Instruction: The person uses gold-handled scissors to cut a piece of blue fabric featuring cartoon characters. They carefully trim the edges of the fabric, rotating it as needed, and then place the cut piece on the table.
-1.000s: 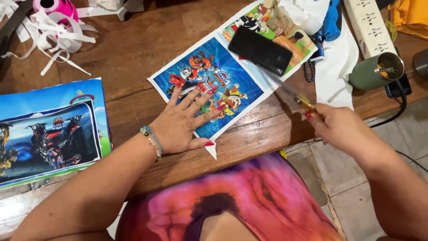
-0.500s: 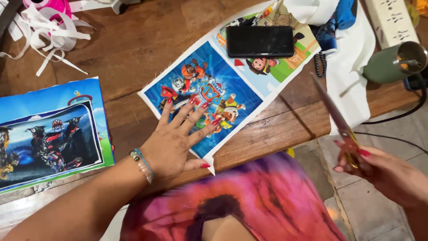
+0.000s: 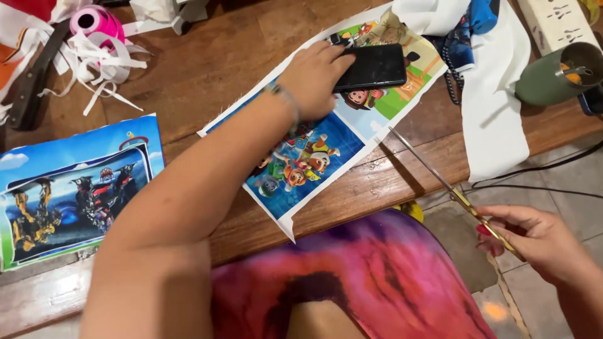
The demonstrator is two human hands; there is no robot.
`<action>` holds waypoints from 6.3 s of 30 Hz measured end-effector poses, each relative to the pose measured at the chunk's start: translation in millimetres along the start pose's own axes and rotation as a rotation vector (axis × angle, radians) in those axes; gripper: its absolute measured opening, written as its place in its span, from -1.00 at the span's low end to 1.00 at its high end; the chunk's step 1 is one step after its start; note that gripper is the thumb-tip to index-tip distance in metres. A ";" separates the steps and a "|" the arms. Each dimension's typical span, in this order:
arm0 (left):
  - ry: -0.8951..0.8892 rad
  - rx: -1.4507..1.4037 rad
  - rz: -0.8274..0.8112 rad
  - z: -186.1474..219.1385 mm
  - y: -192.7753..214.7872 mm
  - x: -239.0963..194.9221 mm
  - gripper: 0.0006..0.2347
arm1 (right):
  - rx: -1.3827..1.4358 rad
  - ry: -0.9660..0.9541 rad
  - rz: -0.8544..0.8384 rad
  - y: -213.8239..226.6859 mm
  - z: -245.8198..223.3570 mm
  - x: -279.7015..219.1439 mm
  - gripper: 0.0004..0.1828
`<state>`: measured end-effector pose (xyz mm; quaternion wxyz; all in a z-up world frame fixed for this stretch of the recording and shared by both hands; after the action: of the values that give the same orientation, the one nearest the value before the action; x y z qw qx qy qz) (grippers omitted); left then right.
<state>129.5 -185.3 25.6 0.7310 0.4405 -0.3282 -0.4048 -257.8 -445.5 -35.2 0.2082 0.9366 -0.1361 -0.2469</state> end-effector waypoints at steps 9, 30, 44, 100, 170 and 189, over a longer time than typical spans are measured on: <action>0.014 0.376 -0.375 40.0 2.8 56.9 0.00 | 0.090 -0.189 -0.046 -17.9 11.0 10.5 -0.54; 0.098 0.209 0.140 7.6 23.3 -194.9 -0.15 | -0.170 -0.043 -0.452 -46.3 -49.7 6.6 -0.35; 0.244 0.204 0.072 -13.9 22.0 -215.9 0.04 | -0.006 -0.004 -0.457 -83.3 -88.3 11.9 -0.41; 0.315 0.290 -0.006 -7.0 15.1 -231.1 0.27 | -0.104 -0.003 -0.368 -87.5 -93.8 43.8 -0.47; 0.457 0.345 -0.094 -13.7 12.1 -232.3 0.34 | -0.189 0.031 -0.280 -107.1 -108.1 55.1 -0.64; 0.487 0.346 -0.130 -12.0 13.6 -230.4 0.32 | -0.173 -0.078 -0.365 -133.4 -154.5 65.8 -0.66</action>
<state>38.4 26.0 4.8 0.6748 0.6627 -0.1785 -0.2714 -101.9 -302.3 -0.6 0.2344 0.9140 0.0498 -0.3273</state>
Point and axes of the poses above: each hand's wrist, its own x-axis towards the middle knuckle, its own y-axis out of the back of the hand, z = x × y, the point moved 8 cm from there along x, towards the middle knuckle, and after that the axes turned 14 degrees about -x, right-handed, at the moved point
